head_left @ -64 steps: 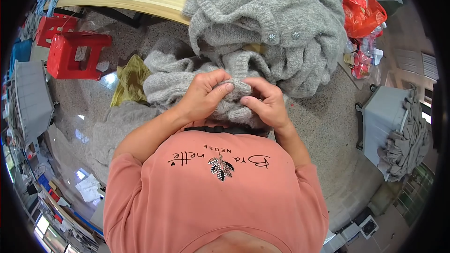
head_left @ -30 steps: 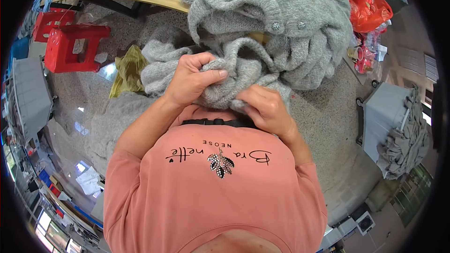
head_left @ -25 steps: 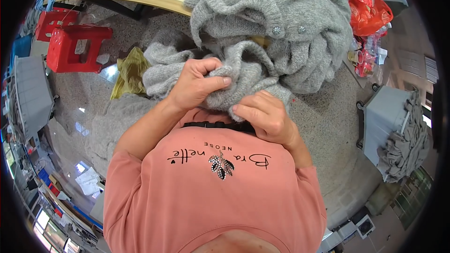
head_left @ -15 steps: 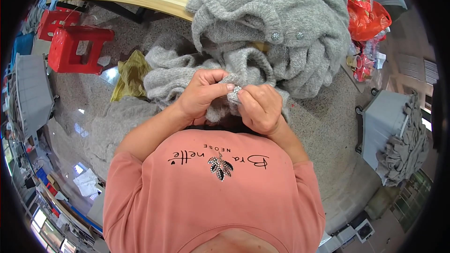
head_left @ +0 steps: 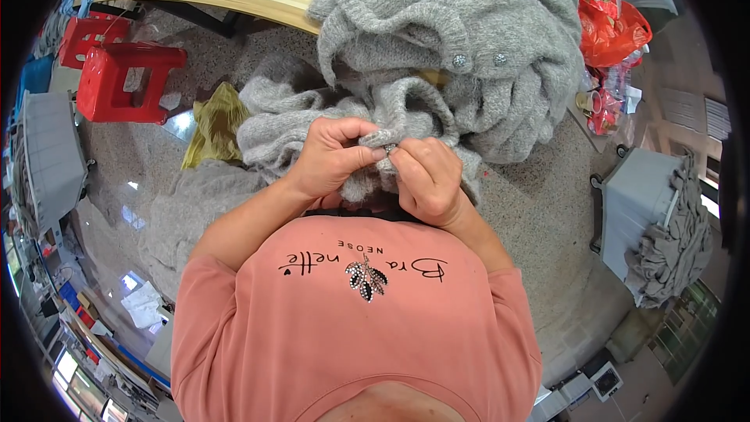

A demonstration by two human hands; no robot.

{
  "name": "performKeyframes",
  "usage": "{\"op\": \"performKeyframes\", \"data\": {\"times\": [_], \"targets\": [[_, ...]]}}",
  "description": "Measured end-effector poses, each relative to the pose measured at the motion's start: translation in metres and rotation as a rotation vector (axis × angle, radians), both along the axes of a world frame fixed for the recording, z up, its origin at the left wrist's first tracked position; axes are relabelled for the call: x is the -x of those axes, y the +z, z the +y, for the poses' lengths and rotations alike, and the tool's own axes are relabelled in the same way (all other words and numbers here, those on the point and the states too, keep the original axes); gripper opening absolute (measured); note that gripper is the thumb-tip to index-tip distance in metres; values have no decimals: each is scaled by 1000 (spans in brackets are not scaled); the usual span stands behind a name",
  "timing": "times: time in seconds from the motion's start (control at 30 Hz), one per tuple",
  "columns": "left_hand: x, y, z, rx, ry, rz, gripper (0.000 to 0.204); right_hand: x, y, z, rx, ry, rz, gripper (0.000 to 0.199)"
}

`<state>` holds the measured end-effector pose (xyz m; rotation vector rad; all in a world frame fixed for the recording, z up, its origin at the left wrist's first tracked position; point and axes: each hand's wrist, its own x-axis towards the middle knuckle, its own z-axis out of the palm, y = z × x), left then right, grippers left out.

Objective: Inspecting gray knitted sweaters and manually removing loose threads.

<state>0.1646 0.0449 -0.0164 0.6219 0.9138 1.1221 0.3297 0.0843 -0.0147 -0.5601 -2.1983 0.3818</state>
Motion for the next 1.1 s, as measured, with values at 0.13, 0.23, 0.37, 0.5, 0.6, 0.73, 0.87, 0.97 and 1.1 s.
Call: {"op": "performKeyframes", "data": {"times": [0.13,0.23,0.37,0.5,0.6,0.73,0.87,0.97,1.1], "targets": [[0,-4,-3,-41,56,98,11,0,7,5,215,63,59,21],[-2,-4,-5,-61,54,171,9,0,14,11,443,84,90,23],[-2,-2,-4,-230,83,342,13,-2,22,12,765,114,-16,24],[-1,0,-2,-479,106,618,18,-2,19,10,790,46,-71,22],[0,3,-1,-583,139,716,23,-1,14,9,689,104,-86,17],[-2,7,1,-661,194,811,26,2,10,3,619,40,-56,17],[-4,9,5,-830,297,955,27,6,9,0,420,-61,37,16],[-4,10,9,-1005,331,1072,28,7,8,1,448,-84,41,15],[-6,9,14,-1121,347,1141,28,9,6,3,553,-92,150,16]]}}
